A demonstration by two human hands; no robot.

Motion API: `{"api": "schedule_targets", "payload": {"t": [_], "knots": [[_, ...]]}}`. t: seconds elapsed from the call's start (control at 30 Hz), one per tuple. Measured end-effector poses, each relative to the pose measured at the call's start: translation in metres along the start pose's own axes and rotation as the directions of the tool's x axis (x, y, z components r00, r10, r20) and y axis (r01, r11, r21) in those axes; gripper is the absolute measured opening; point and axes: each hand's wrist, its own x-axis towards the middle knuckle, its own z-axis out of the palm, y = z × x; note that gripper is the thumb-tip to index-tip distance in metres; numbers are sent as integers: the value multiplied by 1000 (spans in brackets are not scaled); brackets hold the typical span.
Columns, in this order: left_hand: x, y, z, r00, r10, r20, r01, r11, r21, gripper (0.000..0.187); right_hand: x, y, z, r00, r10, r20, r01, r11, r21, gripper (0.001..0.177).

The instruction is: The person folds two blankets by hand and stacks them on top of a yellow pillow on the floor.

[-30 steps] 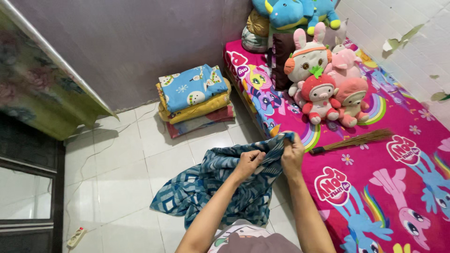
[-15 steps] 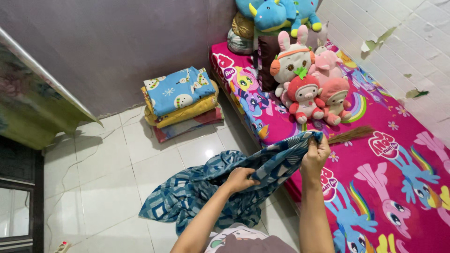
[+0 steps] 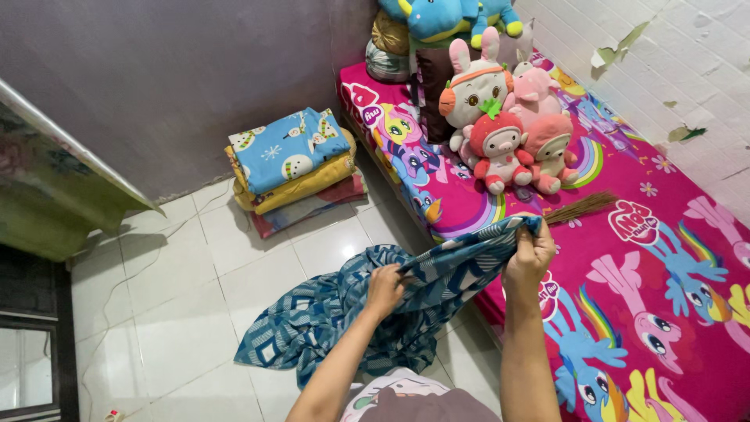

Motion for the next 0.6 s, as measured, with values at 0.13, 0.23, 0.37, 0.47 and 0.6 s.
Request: {"api": "schedule_targets", "payload": {"t": [0.13, 0.23, 0.37, 0.47, 0.6], "knots": [[16, -25, 2, 973, -223, -56, 204, 951, -234, 27, 9, -5, -13, 996, -3, -95, 5, 1000, 21, 13], [39, -39, -22, 968, -161, -192, 150, 986, -71, 7, 22, -6, -35, 987, -50, -151, 48, 999, -12, 13], [70, -27, -73, 988, 3, -153, -23, 991, -131, 8, 36, -3, -60, 967, -88, -239, 94, 995, 17, 14], [77, -10, -92, 989, -73, -126, 35, 959, -280, 11, 45, -2, -69, 956, -99, -277, 114, 993, 39, 11], [83, 10, -107, 988, -148, -41, 92, 779, -620, 13, 53, -6, -71, 953, -70, -296, 114, 985, 133, 10]]}}
